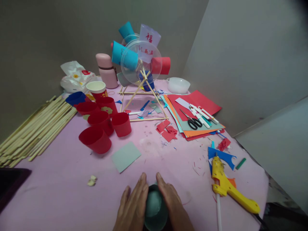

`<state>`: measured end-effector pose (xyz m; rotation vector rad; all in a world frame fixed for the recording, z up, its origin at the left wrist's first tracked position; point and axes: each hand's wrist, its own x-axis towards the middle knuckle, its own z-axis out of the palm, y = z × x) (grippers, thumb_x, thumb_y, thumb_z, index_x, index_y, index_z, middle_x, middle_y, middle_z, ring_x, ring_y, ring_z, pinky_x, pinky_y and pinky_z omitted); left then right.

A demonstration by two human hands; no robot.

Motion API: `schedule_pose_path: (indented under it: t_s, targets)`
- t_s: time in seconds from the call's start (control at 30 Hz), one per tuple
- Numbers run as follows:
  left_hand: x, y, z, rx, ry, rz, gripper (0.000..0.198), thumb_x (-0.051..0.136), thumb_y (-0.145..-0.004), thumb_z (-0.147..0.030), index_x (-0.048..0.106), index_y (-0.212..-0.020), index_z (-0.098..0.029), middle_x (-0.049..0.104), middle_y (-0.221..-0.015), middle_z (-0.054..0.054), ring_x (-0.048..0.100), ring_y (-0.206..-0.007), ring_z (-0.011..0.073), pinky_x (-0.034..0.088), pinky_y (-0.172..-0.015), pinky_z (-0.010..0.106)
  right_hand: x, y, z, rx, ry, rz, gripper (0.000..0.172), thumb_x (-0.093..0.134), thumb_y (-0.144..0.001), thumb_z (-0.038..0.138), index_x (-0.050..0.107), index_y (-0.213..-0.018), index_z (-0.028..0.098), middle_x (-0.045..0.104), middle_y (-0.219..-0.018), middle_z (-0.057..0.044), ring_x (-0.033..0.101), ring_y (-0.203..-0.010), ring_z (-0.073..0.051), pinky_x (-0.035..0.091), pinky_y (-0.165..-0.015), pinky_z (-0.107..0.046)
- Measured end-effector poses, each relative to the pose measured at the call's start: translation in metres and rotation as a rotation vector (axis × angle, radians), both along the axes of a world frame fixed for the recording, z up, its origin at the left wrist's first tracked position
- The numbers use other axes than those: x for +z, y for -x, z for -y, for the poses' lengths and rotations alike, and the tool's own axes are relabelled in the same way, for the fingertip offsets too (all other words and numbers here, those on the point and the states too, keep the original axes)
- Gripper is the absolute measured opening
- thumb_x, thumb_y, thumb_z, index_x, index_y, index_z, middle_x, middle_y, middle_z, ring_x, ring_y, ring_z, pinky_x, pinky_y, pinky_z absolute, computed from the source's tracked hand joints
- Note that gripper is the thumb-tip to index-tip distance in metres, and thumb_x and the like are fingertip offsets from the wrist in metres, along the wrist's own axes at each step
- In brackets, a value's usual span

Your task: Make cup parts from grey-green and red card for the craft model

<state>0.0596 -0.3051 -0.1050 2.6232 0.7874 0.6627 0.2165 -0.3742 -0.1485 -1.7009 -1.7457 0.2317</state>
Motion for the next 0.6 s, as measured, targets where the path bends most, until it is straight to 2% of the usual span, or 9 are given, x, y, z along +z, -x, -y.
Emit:
schedule_pose_path:
  t_s: [0.07,0.2,0.37,0.6]
  targets:
    - [-0.0009,-0.0001,-0.0005,0.000,-0.009,-0.005,0.073,0.035,-0.091,-0.044,-0.013,-0.146,-0.030,0.045,-0.142,0.011,0.047,-0.126,0.0295,0.036,-0.104,0.052,-0.0058,-0.0036,-0.0007,0.003,-0.030,0.022,0.050,0.038,-0.096,0.043,0.025,-0.144,0.037,0.060,-0.129,-0.001,0.065,-0.106,-0.022,0.060,-0.079,-0.034]
    - [-0.0006,-0.0010,-0.0004,0.004,-0.009,-0.031,0.068,0.028,-0.094,-0.040,-0.016,-0.145,-0.030,0.047,-0.140,0.012,0.046,-0.126,0.0274,0.036,-0.103,0.053,-0.0063,-0.0026,0.0032,-0.003,-0.060,0.049,0.051,0.038,-0.096,0.043,0.024,-0.145,0.037,0.056,-0.135,-0.001,0.061,-0.112,-0.023,0.058,-0.084,-0.036]
    - [0.0001,-0.0012,0.0002,0.004,0.013,-0.010,0.069,0.032,-0.093,-0.043,-0.013,-0.145,-0.033,0.042,-0.144,0.008,0.046,-0.127,0.0272,0.034,-0.104,0.053,-0.0023,-0.0008,0.0040,-0.017,0.004,0.076,0.048,0.038,-0.095,0.047,0.031,-0.142,0.037,0.059,-0.131,-0.001,0.064,-0.108,-0.023,0.060,-0.080,-0.035]
    - [0.0019,-0.0007,-0.0023,-0.011,-0.005,-0.019,0.068,0.030,-0.094,-0.040,-0.014,-0.145,-0.031,0.044,-0.142,0.010,0.045,-0.127,0.0270,0.035,-0.103,0.052,0.0021,0.0000,0.0067,-0.008,-0.095,0.139,0.057,0.037,-0.098,0.036,0.011,-0.148,0.033,0.051,-0.138,-0.004,0.058,-0.116,-0.021,0.056,-0.088,-0.033]
